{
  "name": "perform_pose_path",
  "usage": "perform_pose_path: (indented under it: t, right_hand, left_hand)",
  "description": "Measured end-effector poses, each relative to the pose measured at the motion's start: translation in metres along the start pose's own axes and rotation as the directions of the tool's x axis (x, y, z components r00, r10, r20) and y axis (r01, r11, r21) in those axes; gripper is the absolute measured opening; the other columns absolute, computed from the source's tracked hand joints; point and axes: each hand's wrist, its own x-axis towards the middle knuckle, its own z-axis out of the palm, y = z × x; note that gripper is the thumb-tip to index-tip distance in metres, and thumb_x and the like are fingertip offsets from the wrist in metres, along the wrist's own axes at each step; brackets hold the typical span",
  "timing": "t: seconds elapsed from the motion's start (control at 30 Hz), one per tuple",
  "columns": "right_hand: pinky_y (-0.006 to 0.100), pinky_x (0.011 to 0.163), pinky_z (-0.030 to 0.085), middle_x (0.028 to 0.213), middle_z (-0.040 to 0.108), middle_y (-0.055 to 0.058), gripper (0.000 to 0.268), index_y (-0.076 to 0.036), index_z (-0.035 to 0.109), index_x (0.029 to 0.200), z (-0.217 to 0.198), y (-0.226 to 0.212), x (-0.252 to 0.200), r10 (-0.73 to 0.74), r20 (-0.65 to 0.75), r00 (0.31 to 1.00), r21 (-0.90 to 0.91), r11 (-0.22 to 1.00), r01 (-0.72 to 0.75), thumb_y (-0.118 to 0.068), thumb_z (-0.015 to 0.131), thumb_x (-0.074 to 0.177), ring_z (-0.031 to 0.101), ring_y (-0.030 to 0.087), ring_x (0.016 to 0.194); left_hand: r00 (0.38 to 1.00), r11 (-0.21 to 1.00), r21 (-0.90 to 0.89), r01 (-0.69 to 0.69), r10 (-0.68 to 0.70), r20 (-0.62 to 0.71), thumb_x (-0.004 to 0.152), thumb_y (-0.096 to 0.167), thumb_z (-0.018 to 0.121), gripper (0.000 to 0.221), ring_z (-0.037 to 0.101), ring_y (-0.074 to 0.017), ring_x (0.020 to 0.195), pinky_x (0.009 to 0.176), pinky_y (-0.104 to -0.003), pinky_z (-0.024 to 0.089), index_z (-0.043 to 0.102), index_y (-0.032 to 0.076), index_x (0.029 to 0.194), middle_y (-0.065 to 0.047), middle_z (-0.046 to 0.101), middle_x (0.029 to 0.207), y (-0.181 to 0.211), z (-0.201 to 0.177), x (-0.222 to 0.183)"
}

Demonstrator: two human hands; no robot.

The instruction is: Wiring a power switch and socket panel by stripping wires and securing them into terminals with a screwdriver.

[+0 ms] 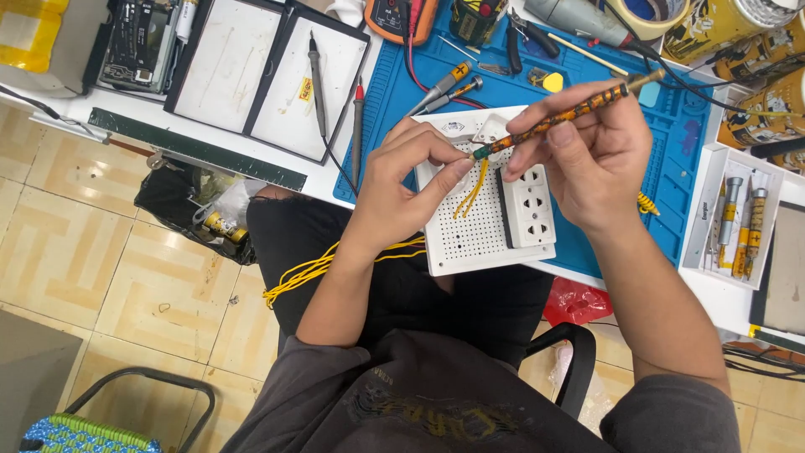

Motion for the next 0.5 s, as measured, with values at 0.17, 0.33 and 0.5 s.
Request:
perform_pose_path:
  t: [0.17, 0.33, 0.5]
  right_hand:
    - [0.039, 0.056, 0.066, 0.118, 0.060, 0.029, 0.039, -0.008, 0.037, 0.128, 0.006, -0.009, 0.007, -0.067, -0.018, 0.998, -0.015, 0.998, 0.067, -0.036, 0.063, 0.117, 0.071, 0.032, 0.077]
    - [0.039, 0.063, 0.070, 0.146, 0.064, 0.030, 0.037, -0.004, 0.040, 0.153, 0.003, -0.013, 0.003, 0.017, 0.008, 1.000, -0.019, 1.000, -0.017, -0.021, 0.055, 0.123, 0.076, 0.031, 0.082]
    - [0.038, 0.055, 0.062, 0.098, 0.063, 0.024, 0.042, -0.008, 0.042, 0.114, -0.004, 0.001, 0.004, -0.082, -0.082, 0.993, -0.124, 0.990, 0.072, -0.041, 0.068, 0.115, 0.069, 0.034, 0.065]
  left_hand:
    - [1.000, 1.000, -0.027, 0.003, -0.002, 0.025, 0.109, 0.017, 0.077, 0.009, 0.063, -0.0210, 0.098, 0.094, -0.039, 0.048, 0.073, 0.010, 0.104, -0.003, 0.076, 0.101, 0.003, 0.002, -0.001]
    - [0.982, 0.974, -0.124, 0.187, -0.182, 0.050, 0.109, 0.030, 0.075, 0.016, 0.066, -0.0147, 0.101, 0.085, -0.031, 0.050, 0.076, 0.015, 0.104, 0.000, 0.078, 0.103, -0.004, 0.003, -0.004]
    - [0.975, 0.963, -0.162, 0.216, -0.205, 0.083, 0.108, 0.029, 0.076, 0.014, 0.064, -0.0127, 0.097, 0.083, -0.031, 0.048, 0.076, 0.015, 0.105, 0.001, 0.075, 0.101, -0.004, 0.004, -0.005]
